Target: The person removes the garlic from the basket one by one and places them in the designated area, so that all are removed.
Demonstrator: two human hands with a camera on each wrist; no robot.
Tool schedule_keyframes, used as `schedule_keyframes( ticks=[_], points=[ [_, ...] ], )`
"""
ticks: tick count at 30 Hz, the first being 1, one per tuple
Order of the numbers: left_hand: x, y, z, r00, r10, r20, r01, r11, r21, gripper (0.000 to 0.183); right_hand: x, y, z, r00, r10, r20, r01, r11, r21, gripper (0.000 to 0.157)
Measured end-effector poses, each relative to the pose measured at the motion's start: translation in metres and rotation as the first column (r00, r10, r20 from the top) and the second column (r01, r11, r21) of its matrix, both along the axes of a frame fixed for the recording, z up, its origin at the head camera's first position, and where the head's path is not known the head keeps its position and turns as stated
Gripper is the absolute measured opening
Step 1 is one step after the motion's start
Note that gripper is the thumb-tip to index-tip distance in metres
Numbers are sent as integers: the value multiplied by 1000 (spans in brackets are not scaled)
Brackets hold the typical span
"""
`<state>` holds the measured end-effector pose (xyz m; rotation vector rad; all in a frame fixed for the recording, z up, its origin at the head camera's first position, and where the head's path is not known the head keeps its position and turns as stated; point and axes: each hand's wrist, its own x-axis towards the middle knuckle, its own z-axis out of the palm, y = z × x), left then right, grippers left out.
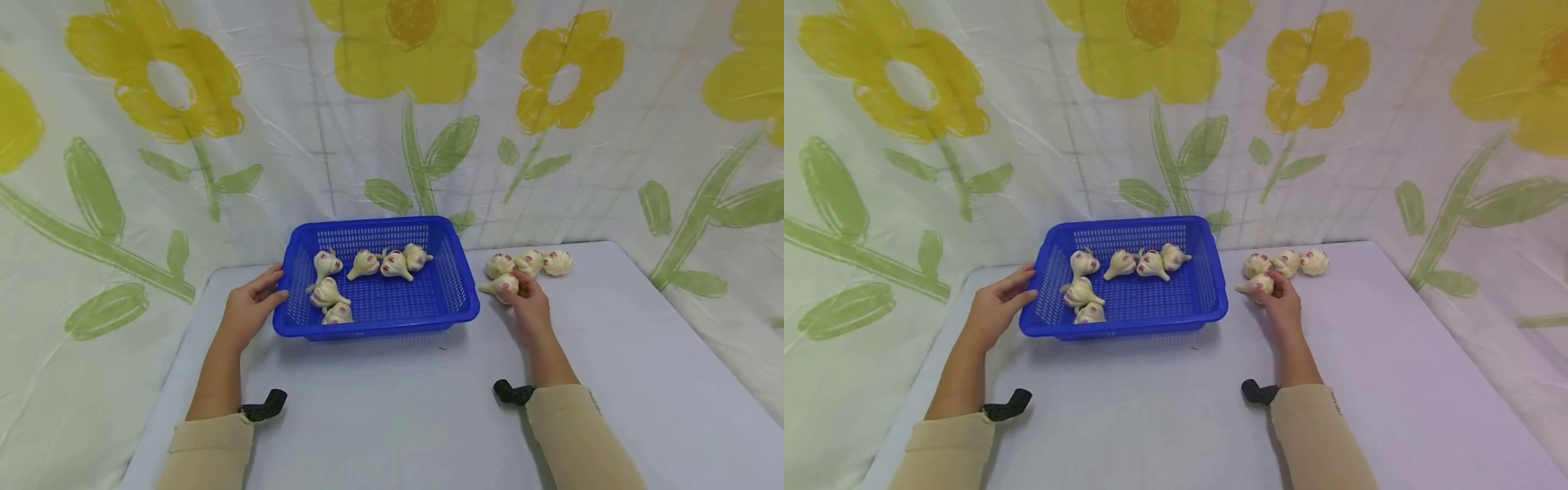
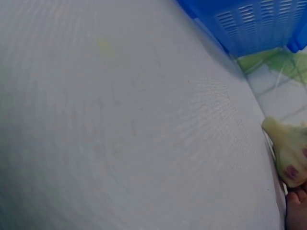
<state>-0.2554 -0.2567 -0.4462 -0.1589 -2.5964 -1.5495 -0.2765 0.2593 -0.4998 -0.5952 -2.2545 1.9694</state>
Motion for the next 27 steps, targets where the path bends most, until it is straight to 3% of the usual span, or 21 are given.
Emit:
schedule_keyframes(
  ticks=[4,9,16,27],
  points=[
    [1,2,1,998,34,54,-39,995,91,56,1,1,0,1000,0,-4,0,1000,-1,63],
    [3,5,0,991,72,112,-83,992,94,60,1,1,0,1000,8,-5,-7,1000,7,64],
    [2,4,-7,997,42,72,-46,998,52,54,0,3,-2,1000,21,-6,-21,999,24,65],
    [0,5,-13,998,57,40,-59,997,53,57,0,2,-2,1000,22,-12,-22,1000,20,64]
  ],
)
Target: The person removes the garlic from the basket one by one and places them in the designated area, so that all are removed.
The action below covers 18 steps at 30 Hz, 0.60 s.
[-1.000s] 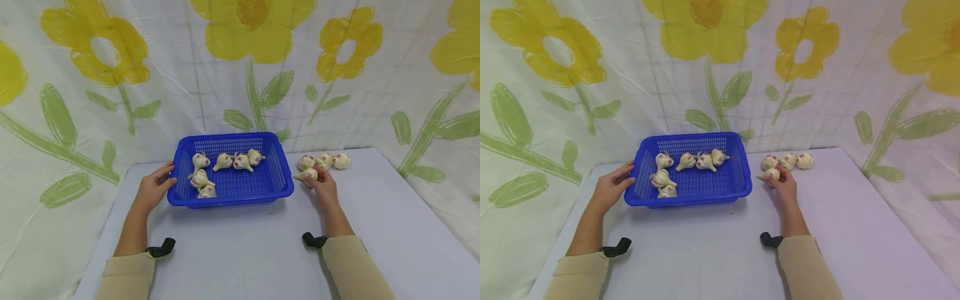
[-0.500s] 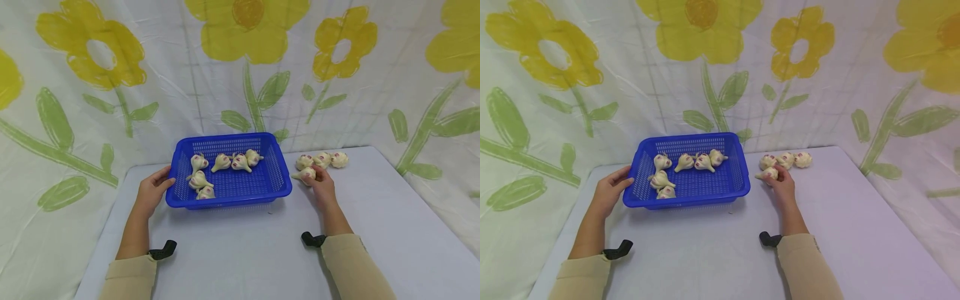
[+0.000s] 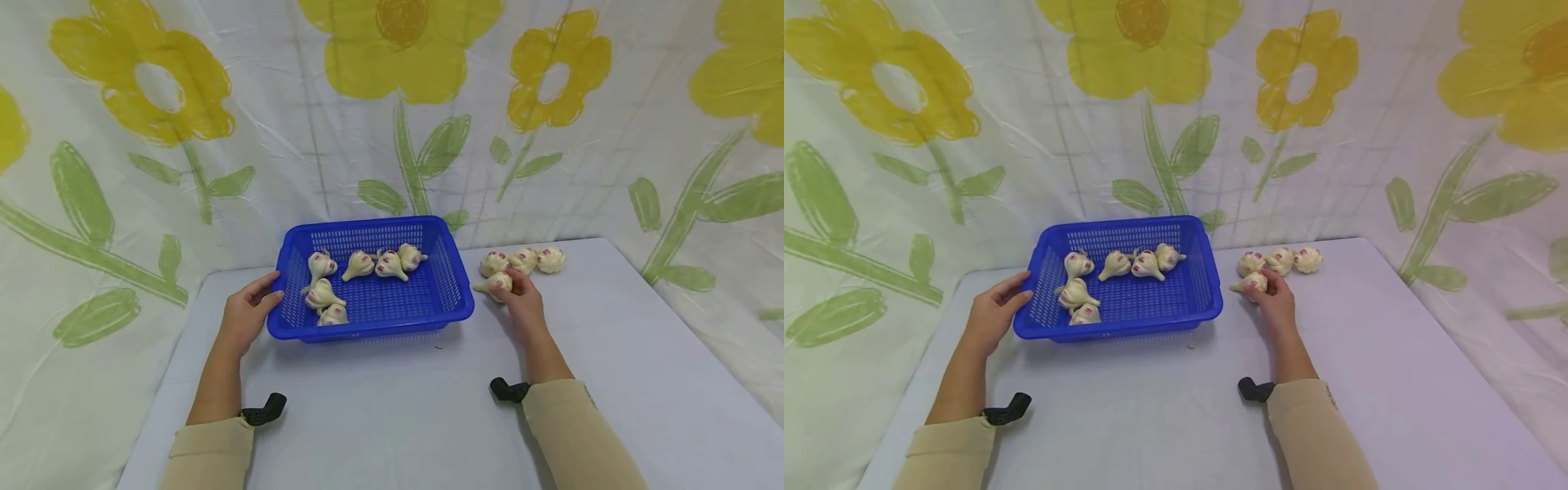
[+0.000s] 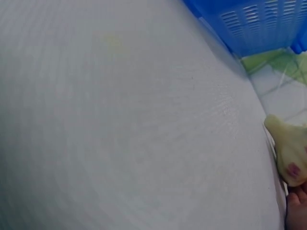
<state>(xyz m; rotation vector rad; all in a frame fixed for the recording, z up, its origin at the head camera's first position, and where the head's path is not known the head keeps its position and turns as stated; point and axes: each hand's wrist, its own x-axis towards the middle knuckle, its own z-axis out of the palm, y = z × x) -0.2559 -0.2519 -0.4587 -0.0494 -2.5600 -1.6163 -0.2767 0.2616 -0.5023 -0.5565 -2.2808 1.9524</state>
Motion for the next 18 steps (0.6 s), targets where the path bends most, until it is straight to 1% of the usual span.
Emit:
schedule_keyframes(
  ticks=[4,8,11,14,18],
  points=[
    [0,-1,-1,1000,-5,1,5,1000,-11,58,1,-1,2,1000,-5,1,5,1000,-5,64],
    [0,-1,2,1000,-19,-7,19,1000,-10,58,3,0,5,1000,-10,-9,10,1000,-14,64],
    [1,0,4,1000,-24,-8,24,1000,-7,57,4,1,7,1000,-10,-2,10,1000,-26,64],
    [3,0,4,1000,-22,-6,22,1000,-14,56,5,3,9,1000,9,23,-8,999,-43,69],
    [4,0,3,1000,-21,-11,21,1000,-17,55,9,7,13,998,21,66,-20,1000,-8,76]
  ],
)
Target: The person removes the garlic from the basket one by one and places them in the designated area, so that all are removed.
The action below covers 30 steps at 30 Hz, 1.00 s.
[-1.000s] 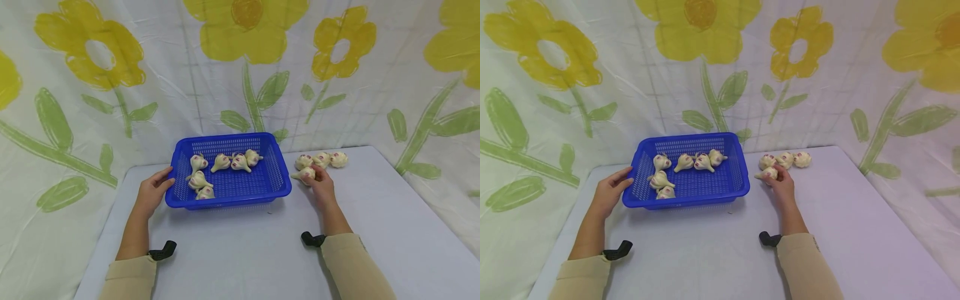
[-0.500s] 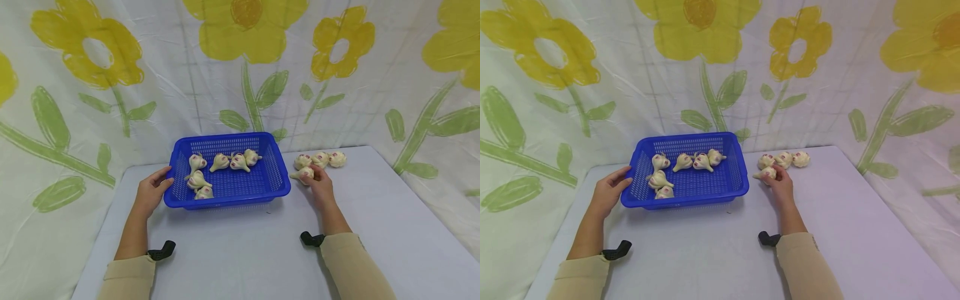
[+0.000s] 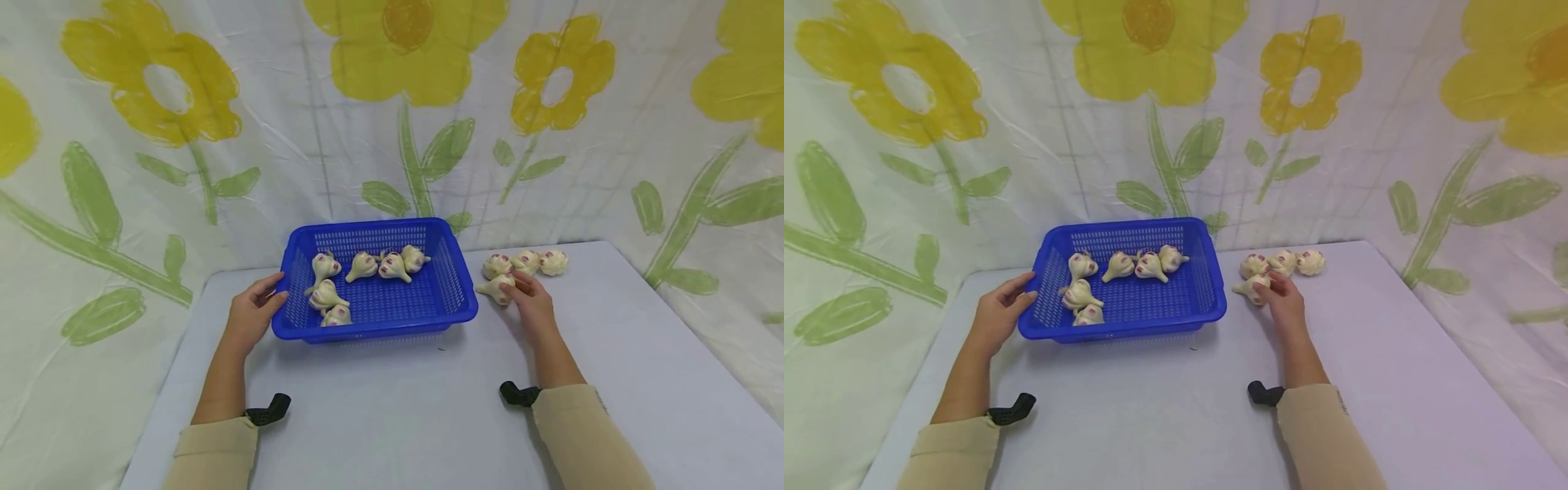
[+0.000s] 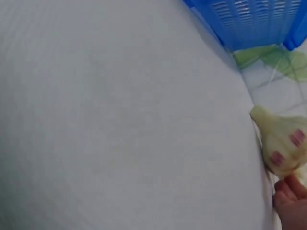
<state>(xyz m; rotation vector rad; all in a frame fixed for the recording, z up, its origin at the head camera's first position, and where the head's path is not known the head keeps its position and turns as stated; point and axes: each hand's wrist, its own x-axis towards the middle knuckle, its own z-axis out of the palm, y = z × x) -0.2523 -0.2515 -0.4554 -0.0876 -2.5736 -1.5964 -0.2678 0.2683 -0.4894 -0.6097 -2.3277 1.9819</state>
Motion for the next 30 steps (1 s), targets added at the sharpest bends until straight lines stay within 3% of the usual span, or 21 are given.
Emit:
schedule_keyframes(
  ticks=[6,9,11,14,17,19,24,30],
  points=[
    [-3,-1,-3,999,1,-38,-1,1000,8,52,0,-4,17,992,-119,-31,120,991,51,69],
    [-4,0,-3,999,-3,-54,3,1000,6,51,0,-14,33,983,-146,-107,154,986,70,62],
    [-4,0,-2,998,-5,-61,6,1000,10,50,0,-25,45,977,-120,-174,135,988,76,60],
    [-4,0,-1,998,-8,-57,9,1000,13,50,2,-47,63,951,-28,-307,60,994,95,59],
    [-4,0,0,999,-15,-52,16,1000,17,51,4,-74,79,902,119,-416,-59,986,154,58],
    [-4,0,1,999,-15,-49,16,1000,15,52,6,-96,87,864,235,-446,-152,965,215,57],
    [-4,-1,1,999,-13,-52,14,1000,21,52,4,-155,93,777,469,-420,-367,880,302,53],
    [-4,0,-5,998,-17,-58,19,999,43,51,0,-215,82,759,577,-301,-525,816,241,55]
  ],
)
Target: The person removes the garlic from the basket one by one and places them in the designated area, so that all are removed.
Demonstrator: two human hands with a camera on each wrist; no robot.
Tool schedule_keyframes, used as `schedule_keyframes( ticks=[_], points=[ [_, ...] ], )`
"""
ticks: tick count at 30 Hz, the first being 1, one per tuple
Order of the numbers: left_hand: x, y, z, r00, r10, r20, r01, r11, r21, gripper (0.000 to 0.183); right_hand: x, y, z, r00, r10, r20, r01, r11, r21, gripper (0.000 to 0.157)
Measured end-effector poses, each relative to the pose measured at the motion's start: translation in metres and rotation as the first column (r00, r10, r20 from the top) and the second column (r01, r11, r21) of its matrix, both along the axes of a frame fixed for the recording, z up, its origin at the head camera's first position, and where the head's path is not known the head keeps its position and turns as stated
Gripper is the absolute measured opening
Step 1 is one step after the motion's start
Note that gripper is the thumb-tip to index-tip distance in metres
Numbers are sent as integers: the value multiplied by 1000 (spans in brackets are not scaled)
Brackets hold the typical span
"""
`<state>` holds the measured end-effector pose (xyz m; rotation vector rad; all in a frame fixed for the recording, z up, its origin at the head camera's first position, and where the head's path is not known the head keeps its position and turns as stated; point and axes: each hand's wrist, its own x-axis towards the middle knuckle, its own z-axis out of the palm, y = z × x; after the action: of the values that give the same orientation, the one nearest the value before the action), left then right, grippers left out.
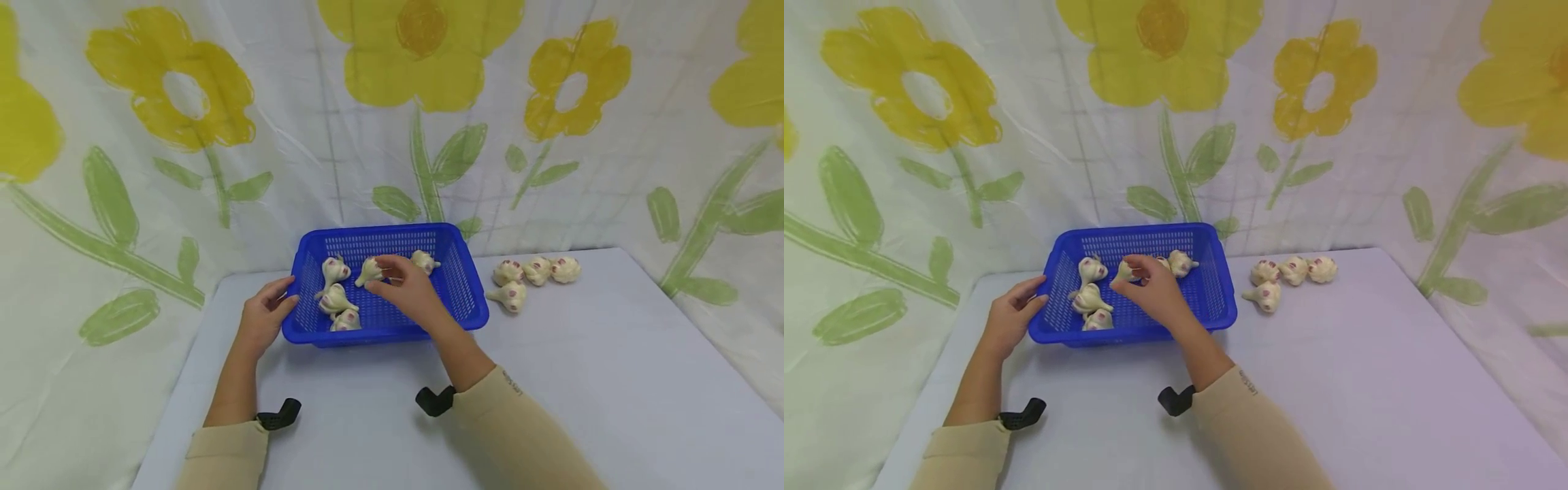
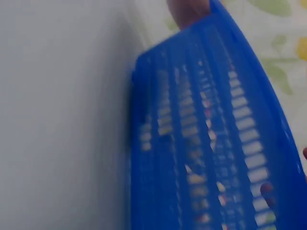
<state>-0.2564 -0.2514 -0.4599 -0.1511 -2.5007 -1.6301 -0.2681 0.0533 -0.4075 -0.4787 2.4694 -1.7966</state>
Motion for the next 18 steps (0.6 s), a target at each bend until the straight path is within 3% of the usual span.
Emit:
schedule_keyframes(
  ticks=[8,13,18],
  points=[
    [2,0,1,1000,14,-3,-14,1000,0,50,-13,-41,-10,989,101,110,-102,995,9,59],
    [9,6,15,1000,8,22,-8,1000,-4,49,-19,-46,-11,981,113,159,-136,981,138,51],
    [18,12,29,999,13,32,-13,1000,-19,48,-22,-48,-15,969,107,222,-171,939,297,48]
  ],
)
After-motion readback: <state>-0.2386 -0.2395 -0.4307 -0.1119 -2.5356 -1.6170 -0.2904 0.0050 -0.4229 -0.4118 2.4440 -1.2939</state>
